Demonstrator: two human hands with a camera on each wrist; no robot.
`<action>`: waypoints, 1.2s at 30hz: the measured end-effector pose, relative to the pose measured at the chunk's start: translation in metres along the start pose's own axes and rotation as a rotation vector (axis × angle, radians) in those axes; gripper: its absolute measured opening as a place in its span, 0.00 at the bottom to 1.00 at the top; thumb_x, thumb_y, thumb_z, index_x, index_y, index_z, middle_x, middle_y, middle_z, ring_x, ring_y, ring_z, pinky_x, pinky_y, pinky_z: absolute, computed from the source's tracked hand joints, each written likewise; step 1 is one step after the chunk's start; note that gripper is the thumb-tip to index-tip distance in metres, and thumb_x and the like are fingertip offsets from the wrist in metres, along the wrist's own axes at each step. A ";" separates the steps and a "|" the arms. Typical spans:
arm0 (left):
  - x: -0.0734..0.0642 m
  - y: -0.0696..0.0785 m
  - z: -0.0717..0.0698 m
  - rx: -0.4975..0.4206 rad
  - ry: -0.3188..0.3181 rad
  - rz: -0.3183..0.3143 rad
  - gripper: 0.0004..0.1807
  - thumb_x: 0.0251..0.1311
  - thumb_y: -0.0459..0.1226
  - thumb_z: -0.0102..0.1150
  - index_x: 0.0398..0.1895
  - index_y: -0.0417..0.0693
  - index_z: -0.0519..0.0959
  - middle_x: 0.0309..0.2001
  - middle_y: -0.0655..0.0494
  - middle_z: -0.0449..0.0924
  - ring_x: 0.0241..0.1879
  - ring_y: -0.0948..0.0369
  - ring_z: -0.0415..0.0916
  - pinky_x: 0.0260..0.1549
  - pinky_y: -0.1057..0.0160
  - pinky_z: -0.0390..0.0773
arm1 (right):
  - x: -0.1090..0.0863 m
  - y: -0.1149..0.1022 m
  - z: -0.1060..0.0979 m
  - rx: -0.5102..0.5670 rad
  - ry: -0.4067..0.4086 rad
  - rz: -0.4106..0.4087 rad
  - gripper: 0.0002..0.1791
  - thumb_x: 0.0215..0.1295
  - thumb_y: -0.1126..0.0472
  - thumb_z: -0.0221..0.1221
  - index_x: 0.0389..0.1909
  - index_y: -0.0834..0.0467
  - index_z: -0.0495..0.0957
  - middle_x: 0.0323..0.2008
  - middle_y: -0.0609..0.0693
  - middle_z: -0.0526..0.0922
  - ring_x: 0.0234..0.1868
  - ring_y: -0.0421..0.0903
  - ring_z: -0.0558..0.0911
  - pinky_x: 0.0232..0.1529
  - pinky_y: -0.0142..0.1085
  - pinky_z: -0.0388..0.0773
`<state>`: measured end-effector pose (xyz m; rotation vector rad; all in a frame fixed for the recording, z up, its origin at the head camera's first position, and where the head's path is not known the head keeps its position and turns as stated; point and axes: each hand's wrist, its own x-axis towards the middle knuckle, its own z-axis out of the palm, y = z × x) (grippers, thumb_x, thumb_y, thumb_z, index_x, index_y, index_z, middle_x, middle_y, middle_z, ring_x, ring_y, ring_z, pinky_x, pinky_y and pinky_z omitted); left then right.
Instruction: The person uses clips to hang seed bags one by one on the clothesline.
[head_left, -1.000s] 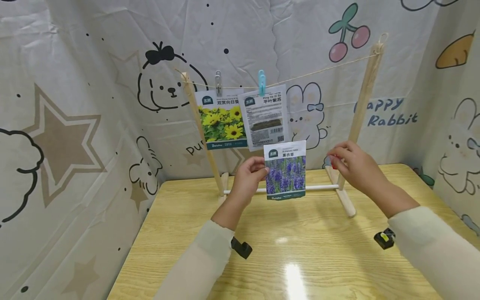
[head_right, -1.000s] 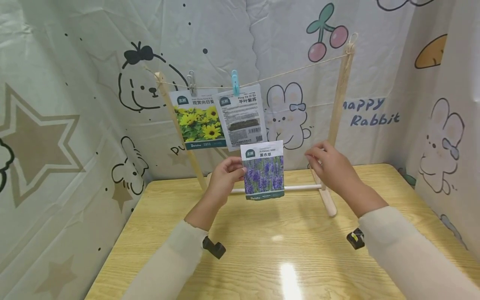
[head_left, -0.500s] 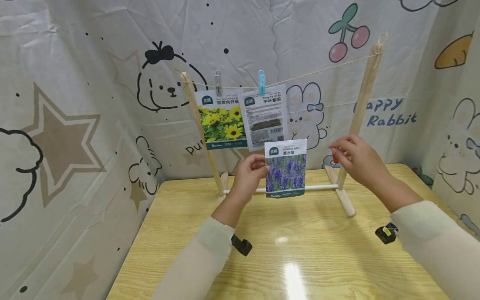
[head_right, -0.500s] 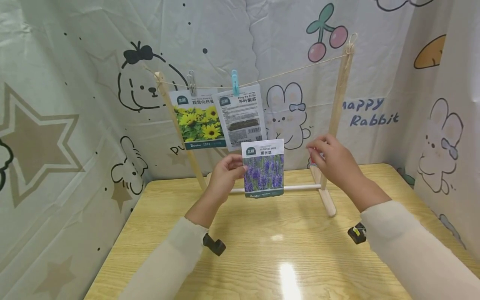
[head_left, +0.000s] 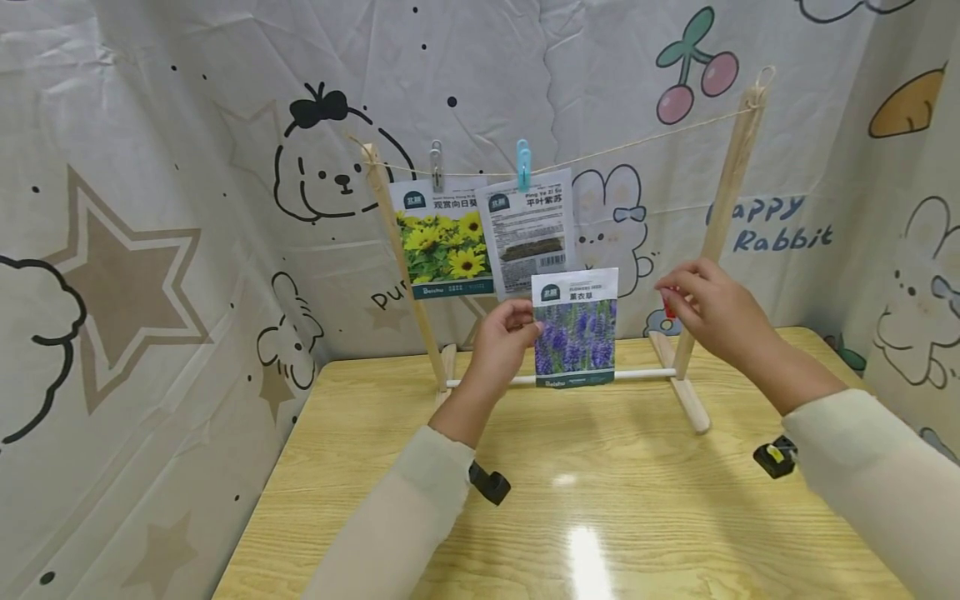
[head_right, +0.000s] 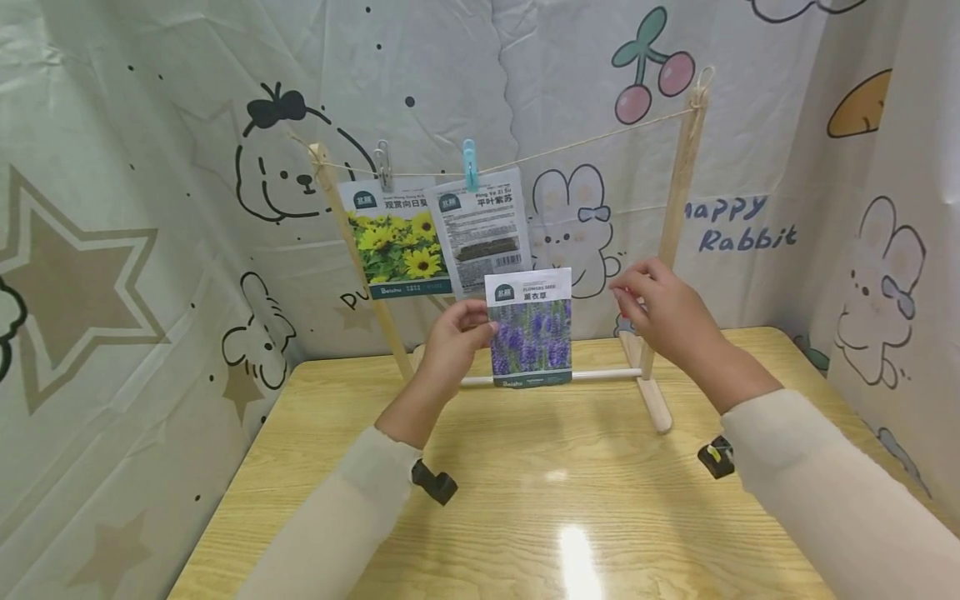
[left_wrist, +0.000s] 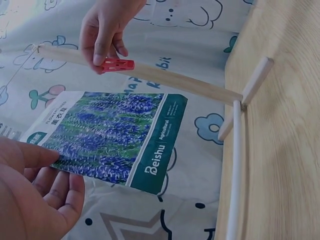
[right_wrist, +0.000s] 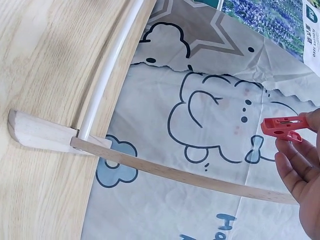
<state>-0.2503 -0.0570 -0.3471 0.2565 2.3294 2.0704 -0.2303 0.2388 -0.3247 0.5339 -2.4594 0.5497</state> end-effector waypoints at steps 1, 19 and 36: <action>0.001 0.001 0.001 0.001 0.000 0.001 0.17 0.68 0.31 0.60 0.59 0.44 0.77 0.51 0.48 0.78 0.47 0.58 0.78 0.48 0.60 0.82 | 0.001 0.000 -0.001 -0.004 0.001 -0.002 0.08 0.71 0.67 0.59 0.47 0.60 0.83 0.49 0.57 0.77 0.41 0.53 0.80 0.39 0.51 0.82; 0.006 0.013 0.014 0.026 0.019 0.037 0.15 0.69 0.32 0.60 0.57 0.48 0.78 0.50 0.50 0.77 0.48 0.57 0.78 0.49 0.58 0.81 | 0.011 -0.004 -0.015 -0.024 0.017 -0.005 0.09 0.71 0.67 0.58 0.48 0.62 0.82 0.49 0.60 0.77 0.42 0.55 0.79 0.39 0.53 0.83; 0.013 0.026 0.021 0.043 0.005 0.070 0.15 0.69 0.33 0.59 0.57 0.48 0.77 0.51 0.50 0.78 0.49 0.58 0.77 0.49 0.58 0.81 | 0.022 -0.010 -0.031 -0.024 0.039 -0.027 0.09 0.72 0.67 0.59 0.49 0.62 0.82 0.49 0.60 0.75 0.40 0.55 0.79 0.40 0.54 0.83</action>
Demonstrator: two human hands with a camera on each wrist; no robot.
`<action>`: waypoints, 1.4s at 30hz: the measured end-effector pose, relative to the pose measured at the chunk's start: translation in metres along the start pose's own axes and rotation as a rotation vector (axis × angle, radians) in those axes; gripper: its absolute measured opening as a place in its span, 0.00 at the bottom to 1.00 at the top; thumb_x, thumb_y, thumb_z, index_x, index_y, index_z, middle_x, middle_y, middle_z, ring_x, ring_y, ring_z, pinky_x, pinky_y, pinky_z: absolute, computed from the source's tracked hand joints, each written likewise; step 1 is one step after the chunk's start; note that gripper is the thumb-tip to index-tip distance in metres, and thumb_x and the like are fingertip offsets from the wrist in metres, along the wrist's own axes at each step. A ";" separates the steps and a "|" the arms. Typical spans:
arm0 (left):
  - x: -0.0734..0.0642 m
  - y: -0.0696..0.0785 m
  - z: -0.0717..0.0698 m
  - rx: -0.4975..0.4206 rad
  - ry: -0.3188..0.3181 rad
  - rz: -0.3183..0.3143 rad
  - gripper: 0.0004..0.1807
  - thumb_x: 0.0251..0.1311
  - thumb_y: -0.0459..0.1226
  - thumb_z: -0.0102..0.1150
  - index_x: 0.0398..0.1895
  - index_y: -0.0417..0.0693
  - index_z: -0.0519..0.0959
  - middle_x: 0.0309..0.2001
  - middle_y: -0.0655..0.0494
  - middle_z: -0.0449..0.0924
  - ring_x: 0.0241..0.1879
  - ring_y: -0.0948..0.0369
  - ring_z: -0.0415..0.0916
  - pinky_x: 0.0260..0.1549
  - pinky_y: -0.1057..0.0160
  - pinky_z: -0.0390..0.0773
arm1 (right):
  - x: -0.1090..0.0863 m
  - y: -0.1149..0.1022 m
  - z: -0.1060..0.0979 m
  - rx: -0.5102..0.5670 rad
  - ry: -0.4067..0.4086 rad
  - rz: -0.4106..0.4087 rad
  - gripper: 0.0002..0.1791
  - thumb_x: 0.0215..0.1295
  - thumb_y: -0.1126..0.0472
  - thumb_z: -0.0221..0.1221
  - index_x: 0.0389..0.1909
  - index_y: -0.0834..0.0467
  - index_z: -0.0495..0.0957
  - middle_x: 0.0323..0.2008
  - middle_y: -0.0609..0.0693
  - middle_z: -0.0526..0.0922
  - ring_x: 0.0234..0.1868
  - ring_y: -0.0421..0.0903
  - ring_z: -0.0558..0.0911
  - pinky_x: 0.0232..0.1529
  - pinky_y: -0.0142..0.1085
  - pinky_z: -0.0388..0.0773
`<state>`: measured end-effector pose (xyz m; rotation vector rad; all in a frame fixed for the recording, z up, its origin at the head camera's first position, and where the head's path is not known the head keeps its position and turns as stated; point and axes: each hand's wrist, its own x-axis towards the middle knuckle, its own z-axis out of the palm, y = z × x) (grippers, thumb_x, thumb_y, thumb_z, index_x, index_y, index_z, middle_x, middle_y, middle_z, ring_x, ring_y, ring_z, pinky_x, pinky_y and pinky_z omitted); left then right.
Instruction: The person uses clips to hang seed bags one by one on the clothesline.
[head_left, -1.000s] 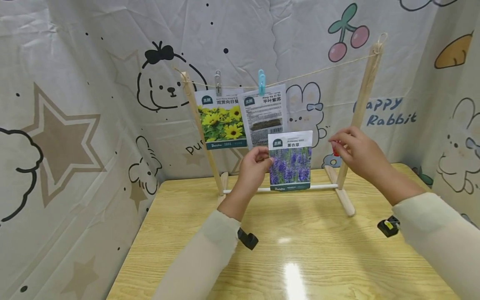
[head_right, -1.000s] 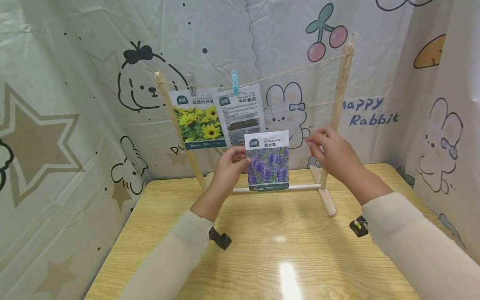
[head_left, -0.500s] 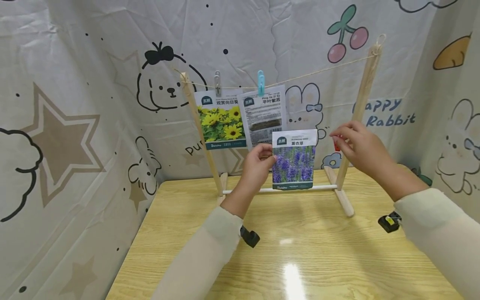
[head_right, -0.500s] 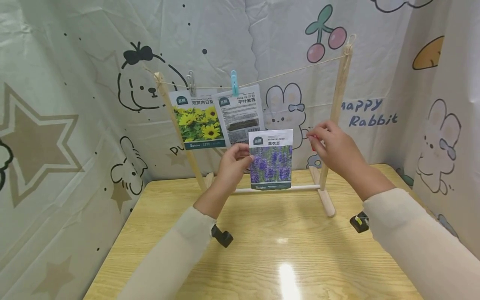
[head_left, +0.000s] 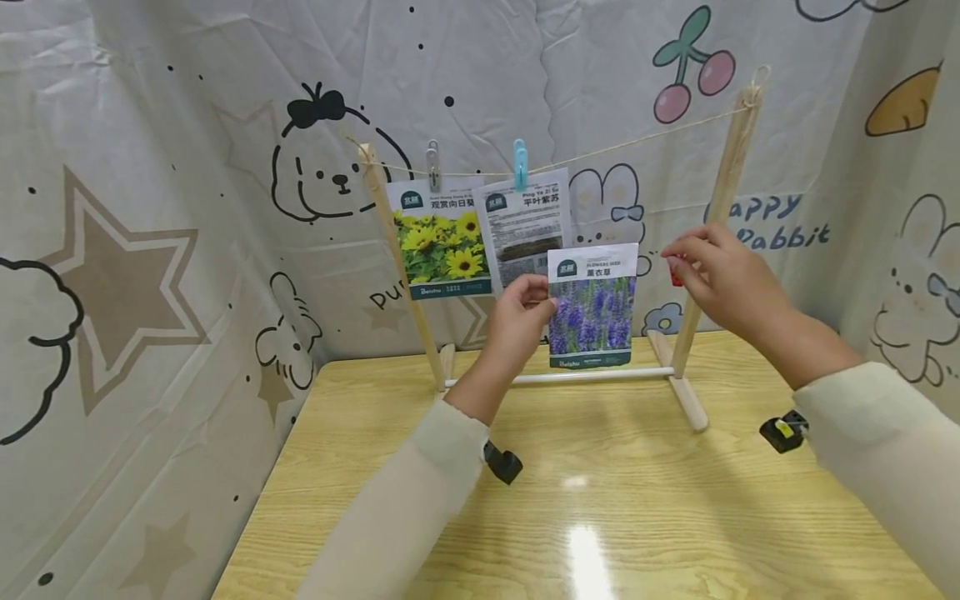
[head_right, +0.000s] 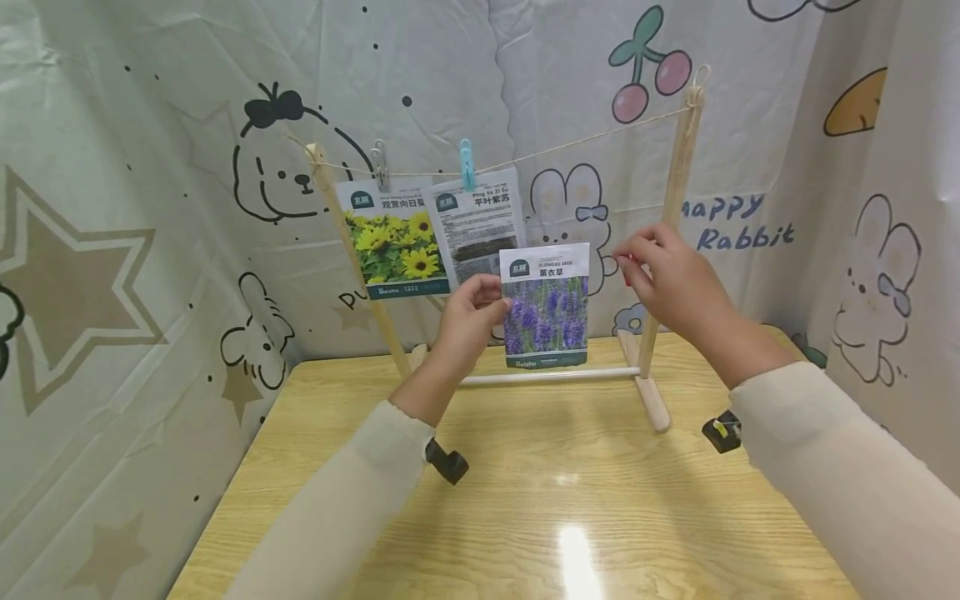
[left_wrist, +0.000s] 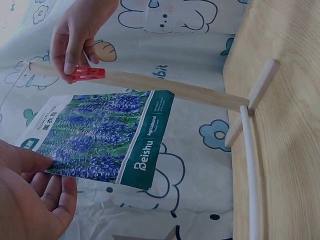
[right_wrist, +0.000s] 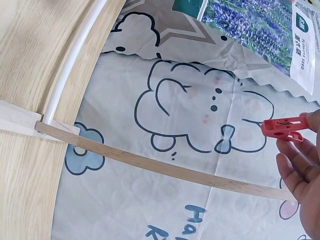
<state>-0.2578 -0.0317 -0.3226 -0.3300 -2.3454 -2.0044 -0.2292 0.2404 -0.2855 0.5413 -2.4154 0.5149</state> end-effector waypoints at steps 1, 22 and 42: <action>0.000 0.001 0.001 0.002 -0.003 0.004 0.14 0.70 0.33 0.59 0.57 0.48 0.77 0.51 0.51 0.78 0.49 0.58 0.77 0.50 0.58 0.81 | 0.001 0.000 -0.001 0.004 0.000 -0.001 0.09 0.72 0.67 0.59 0.49 0.62 0.82 0.49 0.60 0.75 0.41 0.55 0.79 0.40 0.55 0.83; 0.009 0.024 0.011 -0.006 0.010 0.046 0.13 0.69 0.32 0.59 0.55 0.47 0.78 0.49 0.51 0.79 0.47 0.60 0.78 0.49 0.59 0.81 | 0.007 -0.003 -0.012 0.000 -0.016 0.031 0.10 0.73 0.66 0.57 0.51 0.62 0.81 0.52 0.61 0.75 0.46 0.58 0.78 0.44 0.56 0.83; 0.016 0.043 0.014 -0.038 0.024 0.065 0.13 0.71 0.31 0.57 0.57 0.46 0.78 0.50 0.51 0.78 0.48 0.58 0.79 0.51 0.58 0.81 | 0.014 -0.006 -0.021 -0.013 0.001 0.007 0.10 0.73 0.66 0.57 0.50 0.63 0.81 0.52 0.62 0.75 0.46 0.58 0.79 0.46 0.57 0.83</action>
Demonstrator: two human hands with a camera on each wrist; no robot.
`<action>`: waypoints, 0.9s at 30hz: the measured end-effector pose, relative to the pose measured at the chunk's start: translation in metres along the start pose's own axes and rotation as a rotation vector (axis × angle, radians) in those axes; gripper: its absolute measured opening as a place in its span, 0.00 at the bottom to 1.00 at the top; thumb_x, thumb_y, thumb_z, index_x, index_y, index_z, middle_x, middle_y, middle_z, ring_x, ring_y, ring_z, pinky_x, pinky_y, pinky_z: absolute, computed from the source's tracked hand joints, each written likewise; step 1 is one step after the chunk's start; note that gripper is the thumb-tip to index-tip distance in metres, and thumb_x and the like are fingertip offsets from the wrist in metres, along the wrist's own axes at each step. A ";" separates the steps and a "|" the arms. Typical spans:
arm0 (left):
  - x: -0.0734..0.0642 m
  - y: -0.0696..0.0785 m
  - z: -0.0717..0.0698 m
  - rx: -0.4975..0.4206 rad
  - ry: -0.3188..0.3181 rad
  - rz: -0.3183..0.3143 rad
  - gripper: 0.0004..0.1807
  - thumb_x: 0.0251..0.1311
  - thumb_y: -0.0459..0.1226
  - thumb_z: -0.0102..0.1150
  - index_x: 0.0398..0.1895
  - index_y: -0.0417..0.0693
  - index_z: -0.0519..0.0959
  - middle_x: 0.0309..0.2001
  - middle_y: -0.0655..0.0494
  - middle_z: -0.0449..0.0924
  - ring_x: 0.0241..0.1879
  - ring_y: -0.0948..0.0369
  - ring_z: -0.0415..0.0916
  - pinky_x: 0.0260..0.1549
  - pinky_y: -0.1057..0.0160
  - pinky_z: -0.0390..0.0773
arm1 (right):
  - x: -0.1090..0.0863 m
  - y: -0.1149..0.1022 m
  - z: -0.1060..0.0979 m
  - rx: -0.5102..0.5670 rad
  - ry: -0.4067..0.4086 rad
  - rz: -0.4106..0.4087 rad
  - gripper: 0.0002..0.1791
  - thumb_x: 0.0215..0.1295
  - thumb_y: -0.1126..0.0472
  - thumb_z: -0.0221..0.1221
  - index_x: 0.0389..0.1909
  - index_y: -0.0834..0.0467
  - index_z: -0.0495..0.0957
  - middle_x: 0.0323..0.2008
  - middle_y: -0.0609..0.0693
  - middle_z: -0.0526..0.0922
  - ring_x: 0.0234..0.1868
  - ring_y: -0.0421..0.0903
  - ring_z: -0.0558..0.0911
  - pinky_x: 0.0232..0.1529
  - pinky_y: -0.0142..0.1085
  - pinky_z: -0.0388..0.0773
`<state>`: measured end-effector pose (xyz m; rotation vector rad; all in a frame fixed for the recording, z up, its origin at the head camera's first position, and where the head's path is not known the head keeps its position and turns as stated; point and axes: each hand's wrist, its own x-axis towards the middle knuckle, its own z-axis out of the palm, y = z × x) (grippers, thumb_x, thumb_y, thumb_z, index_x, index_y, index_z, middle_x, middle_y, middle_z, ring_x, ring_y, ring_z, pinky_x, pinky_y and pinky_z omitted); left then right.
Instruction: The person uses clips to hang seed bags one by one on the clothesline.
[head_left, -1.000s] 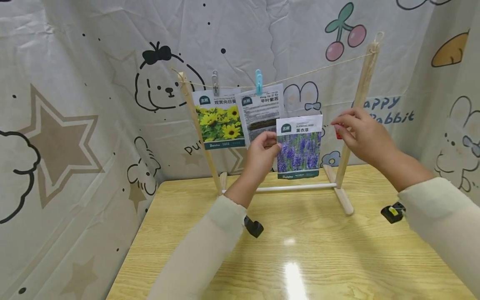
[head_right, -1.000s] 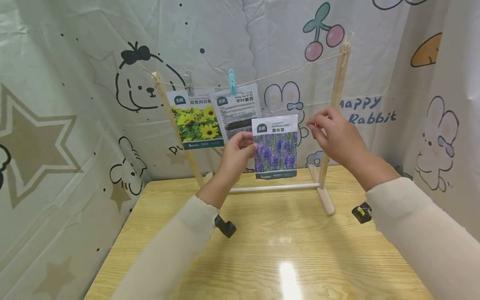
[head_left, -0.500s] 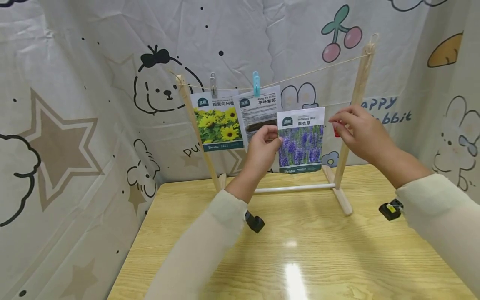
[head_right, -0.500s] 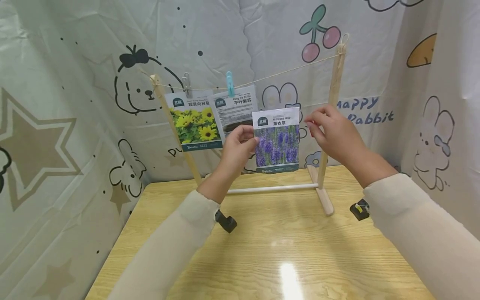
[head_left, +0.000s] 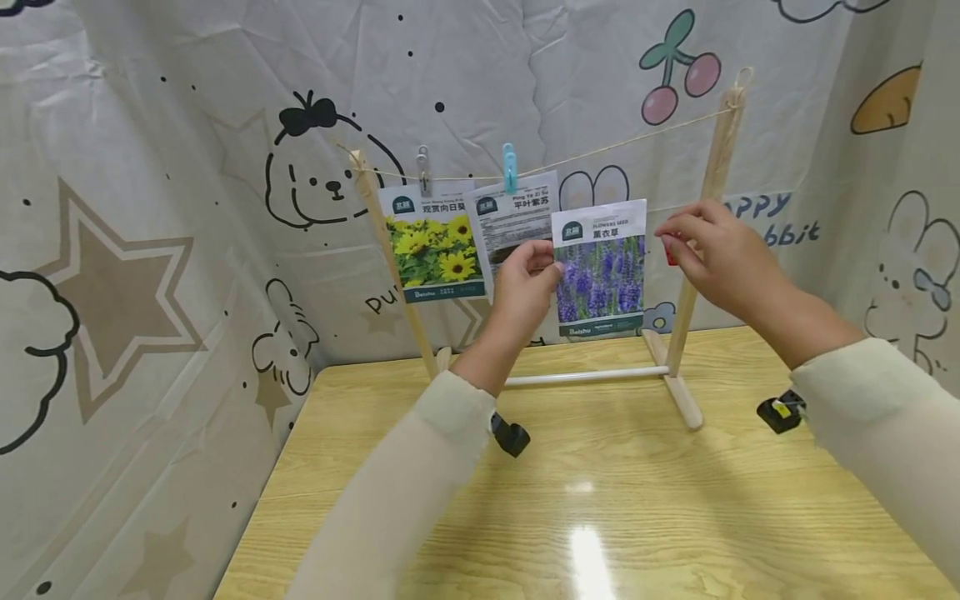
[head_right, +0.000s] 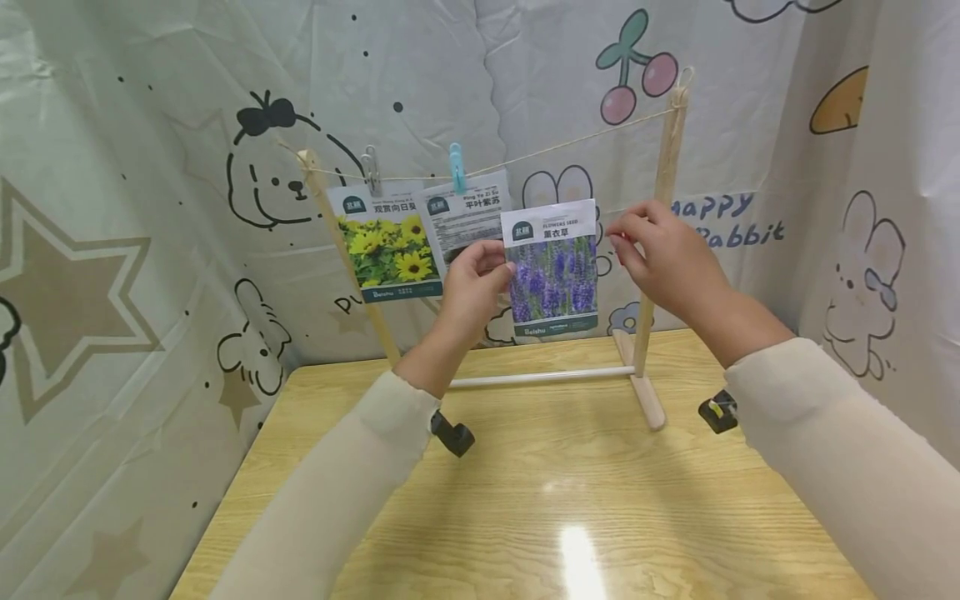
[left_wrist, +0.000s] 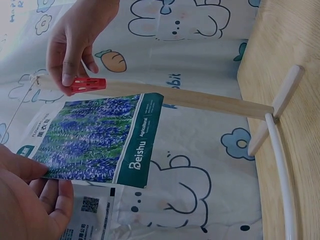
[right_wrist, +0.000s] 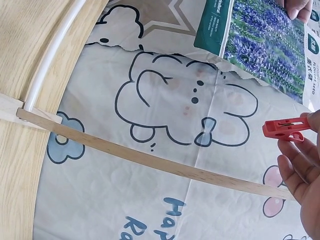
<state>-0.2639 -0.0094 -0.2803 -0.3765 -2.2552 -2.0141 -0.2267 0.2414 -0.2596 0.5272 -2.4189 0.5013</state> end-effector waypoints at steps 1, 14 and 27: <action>0.000 0.001 0.000 -0.002 0.003 -0.001 0.14 0.71 0.32 0.57 0.57 0.46 0.78 0.50 0.51 0.78 0.48 0.58 0.79 0.51 0.58 0.81 | 0.000 0.000 -0.001 0.000 -0.002 0.001 0.10 0.73 0.66 0.57 0.50 0.63 0.81 0.52 0.62 0.75 0.46 0.58 0.79 0.46 0.57 0.83; 0.004 0.012 0.004 0.011 0.042 0.008 0.14 0.70 0.31 0.57 0.56 0.45 0.78 0.49 0.51 0.80 0.46 0.59 0.79 0.49 0.62 0.82 | 0.007 -0.004 -0.011 0.000 0.017 -0.020 0.10 0.73 0.67 0.57 0.51 0.64 0.80 0.51 0.62 0.76 0.46 0.59 0.79 0.47 0.58 0.83; 0.008 0.015 0.005 0.020 0.053 0.012 0.14 0.71 0.34 0.57 0.57 0.49 0.78 0.49 0.56 0.80 0.47 0.62 0.80 0.44 0.67 0.80 | 0.016 -0.012 -0.018 -0.008 0.021 -0.036 0.10 0.72 0.67 0.57 0.51 0.64 0.80 0.51 0.62 0.76 0.47 0.60 0.80 0.48 0.58 0.83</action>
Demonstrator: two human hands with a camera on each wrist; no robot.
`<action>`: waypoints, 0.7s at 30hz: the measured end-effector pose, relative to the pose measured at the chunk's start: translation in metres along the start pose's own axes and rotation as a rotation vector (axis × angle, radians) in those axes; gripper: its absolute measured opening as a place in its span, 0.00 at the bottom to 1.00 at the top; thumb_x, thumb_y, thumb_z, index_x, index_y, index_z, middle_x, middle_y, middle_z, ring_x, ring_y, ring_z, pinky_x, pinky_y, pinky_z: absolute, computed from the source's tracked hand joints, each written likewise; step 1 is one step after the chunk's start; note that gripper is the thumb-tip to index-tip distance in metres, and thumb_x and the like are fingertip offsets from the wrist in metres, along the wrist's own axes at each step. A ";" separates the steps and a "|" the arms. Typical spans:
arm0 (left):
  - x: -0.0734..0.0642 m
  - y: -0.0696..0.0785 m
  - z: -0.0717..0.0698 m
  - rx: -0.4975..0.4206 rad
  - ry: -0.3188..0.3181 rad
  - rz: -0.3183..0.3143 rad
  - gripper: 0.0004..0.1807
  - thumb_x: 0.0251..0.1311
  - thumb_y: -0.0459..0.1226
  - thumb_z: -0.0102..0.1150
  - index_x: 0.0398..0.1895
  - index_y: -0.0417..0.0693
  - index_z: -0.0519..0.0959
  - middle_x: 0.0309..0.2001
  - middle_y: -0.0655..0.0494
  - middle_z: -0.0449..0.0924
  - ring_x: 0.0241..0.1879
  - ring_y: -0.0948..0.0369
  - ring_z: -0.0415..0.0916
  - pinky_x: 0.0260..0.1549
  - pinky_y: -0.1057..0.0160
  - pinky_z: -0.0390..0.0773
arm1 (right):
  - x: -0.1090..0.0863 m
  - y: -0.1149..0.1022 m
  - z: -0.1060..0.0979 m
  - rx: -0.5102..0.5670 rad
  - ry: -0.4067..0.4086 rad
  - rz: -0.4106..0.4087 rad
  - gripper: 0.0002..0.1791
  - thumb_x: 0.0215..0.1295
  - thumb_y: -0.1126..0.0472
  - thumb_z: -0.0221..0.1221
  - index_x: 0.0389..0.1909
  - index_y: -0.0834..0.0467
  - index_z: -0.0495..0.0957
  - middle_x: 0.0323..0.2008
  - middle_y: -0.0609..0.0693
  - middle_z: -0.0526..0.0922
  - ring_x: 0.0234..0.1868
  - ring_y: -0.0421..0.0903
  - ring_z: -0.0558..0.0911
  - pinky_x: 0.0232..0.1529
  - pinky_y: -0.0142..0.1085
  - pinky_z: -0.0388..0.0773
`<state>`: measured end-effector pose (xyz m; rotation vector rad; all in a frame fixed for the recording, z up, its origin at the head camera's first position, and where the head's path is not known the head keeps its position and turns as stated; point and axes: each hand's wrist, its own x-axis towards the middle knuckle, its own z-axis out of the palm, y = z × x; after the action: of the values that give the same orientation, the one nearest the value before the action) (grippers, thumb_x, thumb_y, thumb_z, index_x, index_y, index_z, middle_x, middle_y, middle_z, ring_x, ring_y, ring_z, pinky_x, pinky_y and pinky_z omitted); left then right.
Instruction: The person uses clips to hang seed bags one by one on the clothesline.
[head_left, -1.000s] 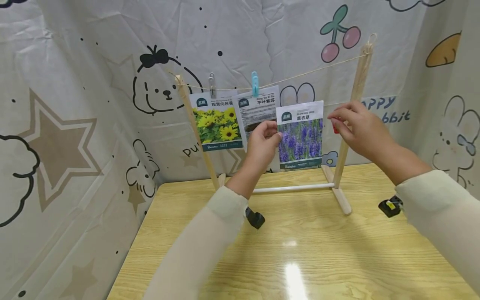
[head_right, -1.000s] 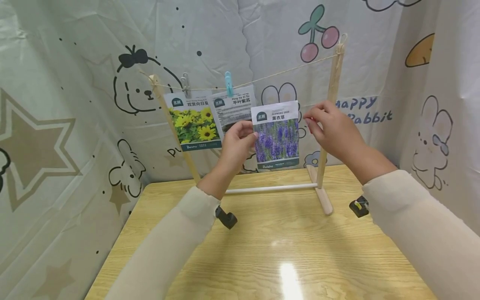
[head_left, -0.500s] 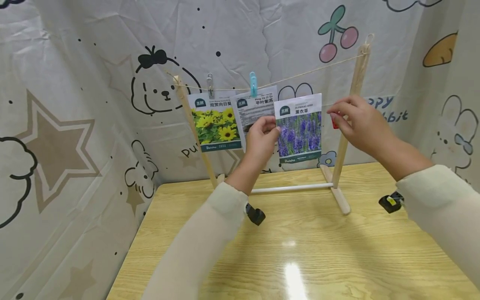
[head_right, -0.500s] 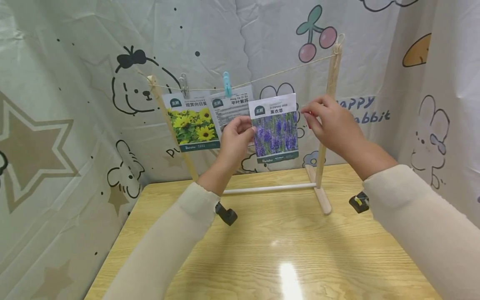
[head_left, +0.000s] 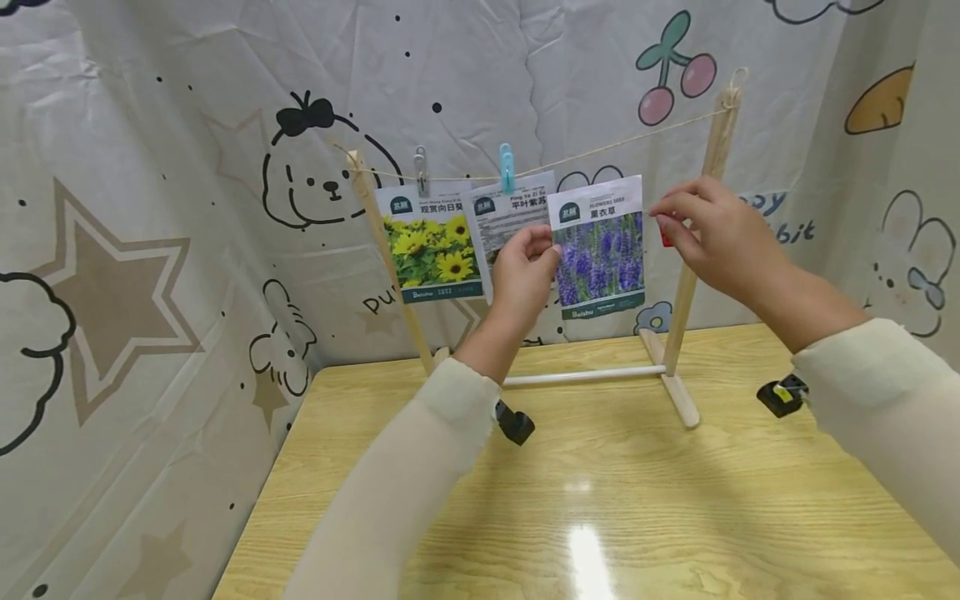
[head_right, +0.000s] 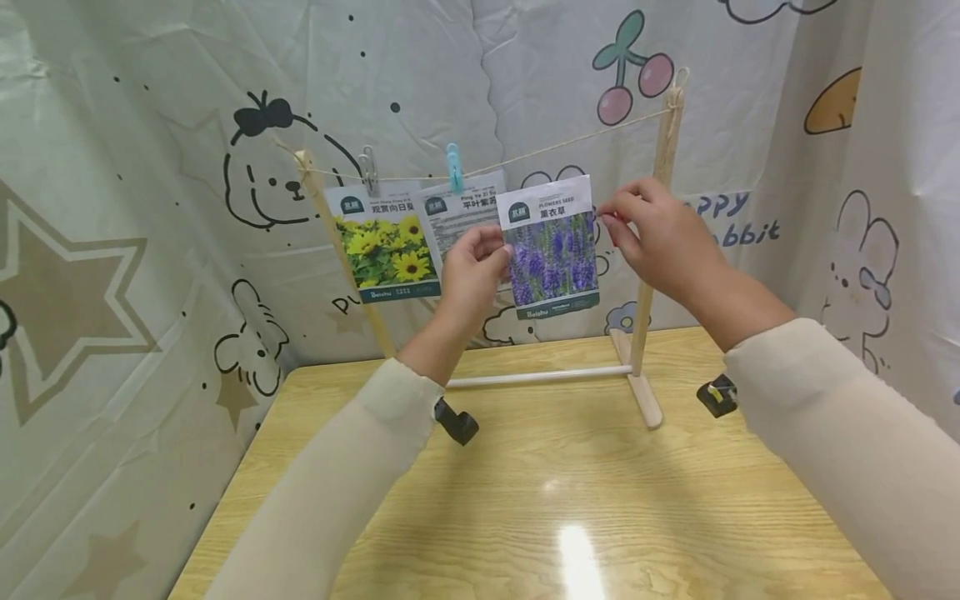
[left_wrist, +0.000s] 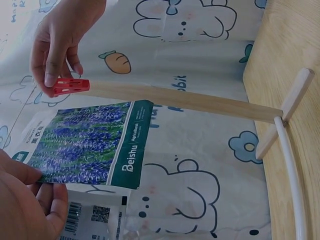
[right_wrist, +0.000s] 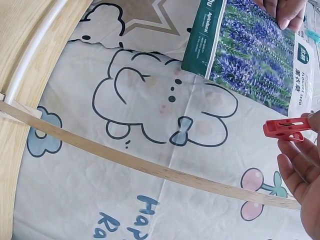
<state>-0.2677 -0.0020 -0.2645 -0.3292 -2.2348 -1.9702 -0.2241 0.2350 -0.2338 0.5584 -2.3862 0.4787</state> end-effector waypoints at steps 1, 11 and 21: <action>0.000 0.001 0.000 -0.002 0.001 0.000 0.14 0.71 0.34 0.57 0.57 0.49 0.78 0.49 0.56 0.81 0.47 0.62 0.80 0.44 0.67 0.80 | 0.001 -0.001 -0.001 0.002 0.004 -0.008 0.10 0.72 0.67 0.57 0.51 0.64 0.81 0.51 0.62 0.76 0.47 0.59 0.80 0.47 0.58 0.83; 0.003 0.005 0.004 0.011 0.009 0.015 0.12 0.72 0.35 0.57 0.56 0.52 0.79 0.47 0.59 0.82 0.44 0.64 0.79 0.42 0.70 0.80 | 0.012 -0.006 -0.009 -0.010 0.008 -0.033 0.11 0.72 0.67 0.58 0.52 0.65 0.80 0.53 0.62 0.75 0.50 0.60 0.79 0.51 0.58 0.81; 0.005 0.005 0.006 -0.016 0.014 0.038 0.13 0.71 0.32 0.56 0.57 0.47 0.79 0.47 0.55 0.82 0.46 0.63 0.79 0.47 0.69 0.81 | 0.026 -0.011 -0.016 -0.013 0.086 -0.082 0.12 0.72 0.68 0.58 0.53 0.66 0.79 0.54 0.63 0.76 0.50 0.59 0.79 0.50 0.57 0.82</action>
<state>-0.2712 0.0049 -0.2594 -0.3556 -2.1888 -1.9657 -0.2289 0.2259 -0.2026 0.6146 -2.2740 0.4415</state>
